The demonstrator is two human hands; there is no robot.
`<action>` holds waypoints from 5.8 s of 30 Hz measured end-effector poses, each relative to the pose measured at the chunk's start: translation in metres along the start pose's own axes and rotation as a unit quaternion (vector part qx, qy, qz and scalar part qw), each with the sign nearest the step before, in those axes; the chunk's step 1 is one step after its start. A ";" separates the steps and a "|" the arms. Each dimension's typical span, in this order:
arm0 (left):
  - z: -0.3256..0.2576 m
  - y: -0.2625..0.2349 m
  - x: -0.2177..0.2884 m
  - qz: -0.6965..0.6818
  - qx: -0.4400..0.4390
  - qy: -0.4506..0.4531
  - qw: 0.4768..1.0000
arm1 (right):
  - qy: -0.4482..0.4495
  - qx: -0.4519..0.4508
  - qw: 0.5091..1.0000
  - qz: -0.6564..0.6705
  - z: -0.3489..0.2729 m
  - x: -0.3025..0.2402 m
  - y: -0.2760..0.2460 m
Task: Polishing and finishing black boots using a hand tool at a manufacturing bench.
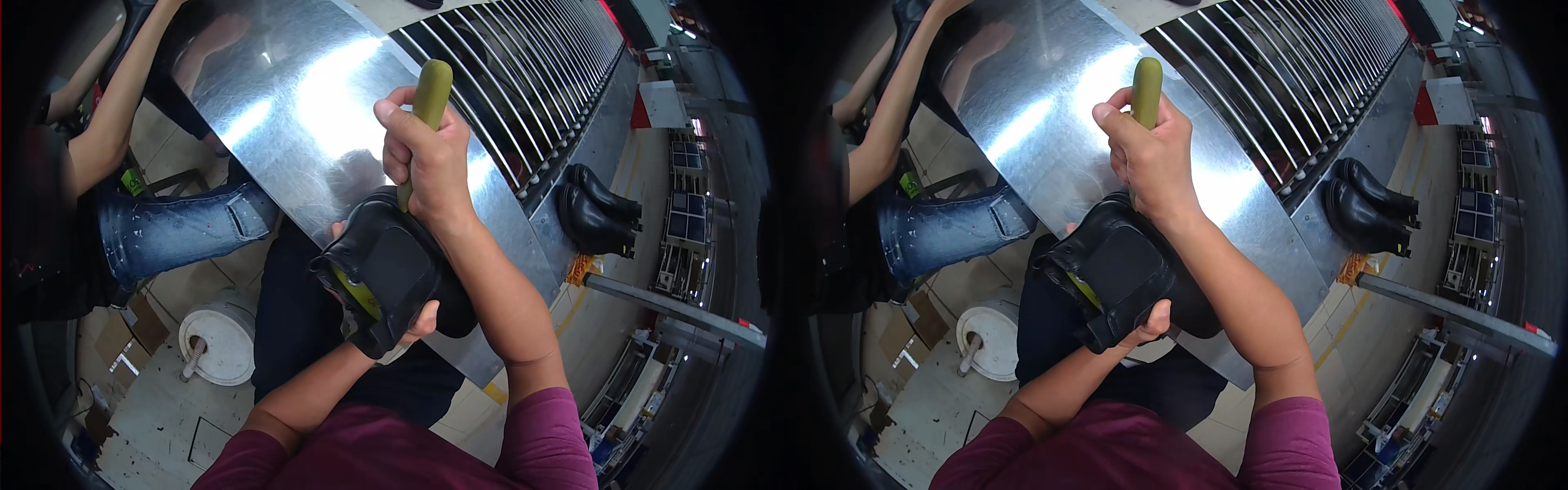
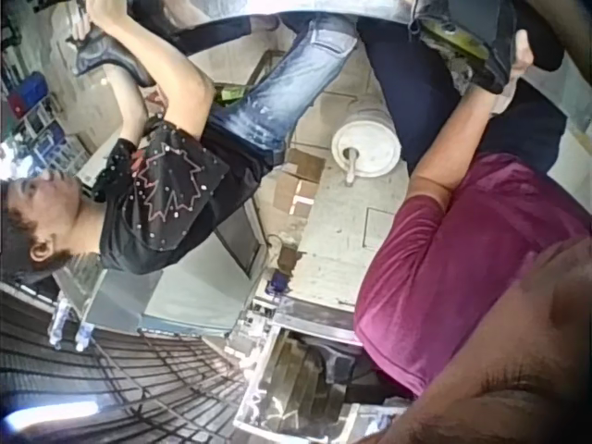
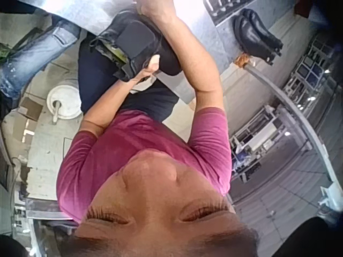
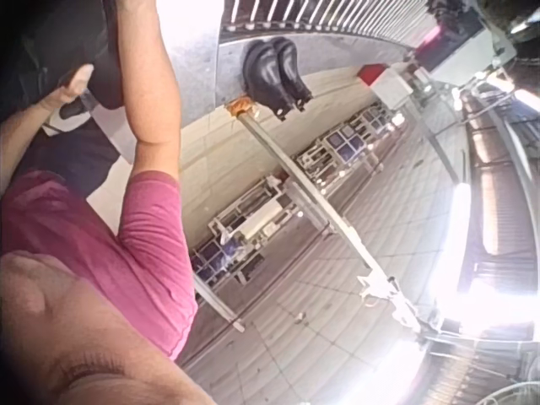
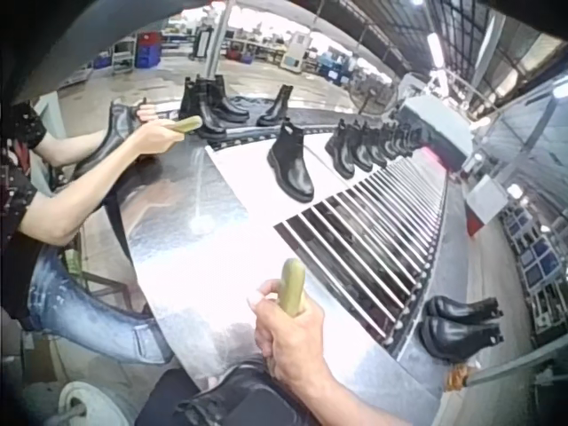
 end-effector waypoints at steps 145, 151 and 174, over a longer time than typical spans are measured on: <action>0.021 -0.138 0.073 0.001 -0.108 0.273 0.956 | -0.040 0.172 0.949 0.259 -0.126 0.035 -0.076; -0.005 -0.147 0.044 -0.092 -0.100 -0.007 0.991 | -0.111 0.206 0.966 0.112 -0.188 -0.010 -0.114; -0.077 -0.083 0.101 -0.474 -0.205 -0.140 0.844 | -0.194 0.166 0.964 0.077 -0.348 0.009 -0.118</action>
Point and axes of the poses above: each hand's wrist, its own z-axis towards the middle knuckle, its own y-axis out of the palm, x = y × z, the point moved 5 cm from there along z, towards the middle knuckle, and after that the axes turned 7 degrees about z, right-handed, at the moved point
